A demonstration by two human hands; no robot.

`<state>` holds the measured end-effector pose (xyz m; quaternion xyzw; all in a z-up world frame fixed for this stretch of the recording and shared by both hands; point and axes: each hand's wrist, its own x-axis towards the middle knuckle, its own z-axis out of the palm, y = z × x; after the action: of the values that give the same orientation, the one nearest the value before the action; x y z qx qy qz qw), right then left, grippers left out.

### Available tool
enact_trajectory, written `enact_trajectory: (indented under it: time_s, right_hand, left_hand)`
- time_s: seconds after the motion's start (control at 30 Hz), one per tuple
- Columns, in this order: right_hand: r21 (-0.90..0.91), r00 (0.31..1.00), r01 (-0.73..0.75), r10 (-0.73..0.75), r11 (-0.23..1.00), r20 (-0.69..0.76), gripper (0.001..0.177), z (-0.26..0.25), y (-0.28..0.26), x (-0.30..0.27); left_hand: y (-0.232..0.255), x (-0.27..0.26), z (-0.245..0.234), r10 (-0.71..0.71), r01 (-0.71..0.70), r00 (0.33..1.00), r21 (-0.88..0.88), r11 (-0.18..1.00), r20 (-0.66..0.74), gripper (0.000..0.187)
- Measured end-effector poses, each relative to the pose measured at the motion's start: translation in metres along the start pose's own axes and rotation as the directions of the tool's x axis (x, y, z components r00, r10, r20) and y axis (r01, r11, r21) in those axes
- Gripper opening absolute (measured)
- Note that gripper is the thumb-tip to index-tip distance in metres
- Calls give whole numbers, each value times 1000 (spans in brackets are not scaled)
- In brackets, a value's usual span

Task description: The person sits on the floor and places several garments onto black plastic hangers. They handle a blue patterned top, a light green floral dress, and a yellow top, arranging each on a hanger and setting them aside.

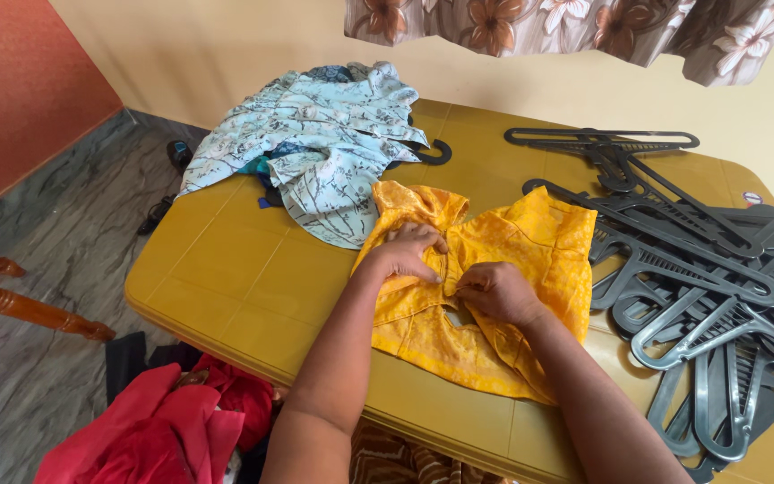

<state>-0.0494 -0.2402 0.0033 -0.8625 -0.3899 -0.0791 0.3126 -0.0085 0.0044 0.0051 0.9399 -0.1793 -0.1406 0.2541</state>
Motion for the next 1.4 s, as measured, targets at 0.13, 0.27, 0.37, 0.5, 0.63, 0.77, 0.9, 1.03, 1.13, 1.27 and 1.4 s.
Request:
enact_trajectory:
  time_s: [0.13,0.27,0.37,0.5,0.63,0.77,0.9,1.03,1.13,1.27,1.4]
  right_hand:
    - [-69,999,34,-32,997,38,9,-4,-17,1]
    - [-119,992,115,-107,986,73,11,-10,-30,2]
    - [-192,981,161,-135,968,141,13,-11,-35,3]
    - [-402,951,242,-135,883,277,8,-6,-42,3]
    - [-412,935,265,-126,872,332,12,-3,-44,6]
    - [-436,939,241,-95,867,330,10,-4,-42,7]
    - [-438,945,256,-129,862,299,12,-7,-37,5]
    - [-408,962,202,-103,891,251,9,-8,-33,3]
    - [-329,980,148,-92,932,179,4,-9,-28,2]
    - [-183,993,33,-12,983,115,15,-14,-19,0]
    - [-122,993,20,-5,992,122,18,-17,-17,1]
  left_hand:
    - [6,-2,-2,-9,9,1000,36,999,-1,76]
    - [9,-3,-2,-21,22,1000,57,998,-7,75]
    - [8,-1,1,-30,30,1000,54,998,-8,74]
    - [4,2,3,-13,15,999,44,999,-37,76]
    - [3,2,2,19,-17,999,39,999,-50,75]
    - [7,-1,-1,-20,21,999,11,1000,-31,77]
    - [11,-2,-3,-48,47,999,-14,999,-21,73]
    - [13,-4,-5,-46,46,999,-14,999,-16,72]
    - [13,-4,-6,-44,44,999,-8,999,-16,71]
    - [14,-4,-4,-41,41,999,10,999,-19,71]
    - [15,-4,-8,-54,54,999,8,999,-4,70]
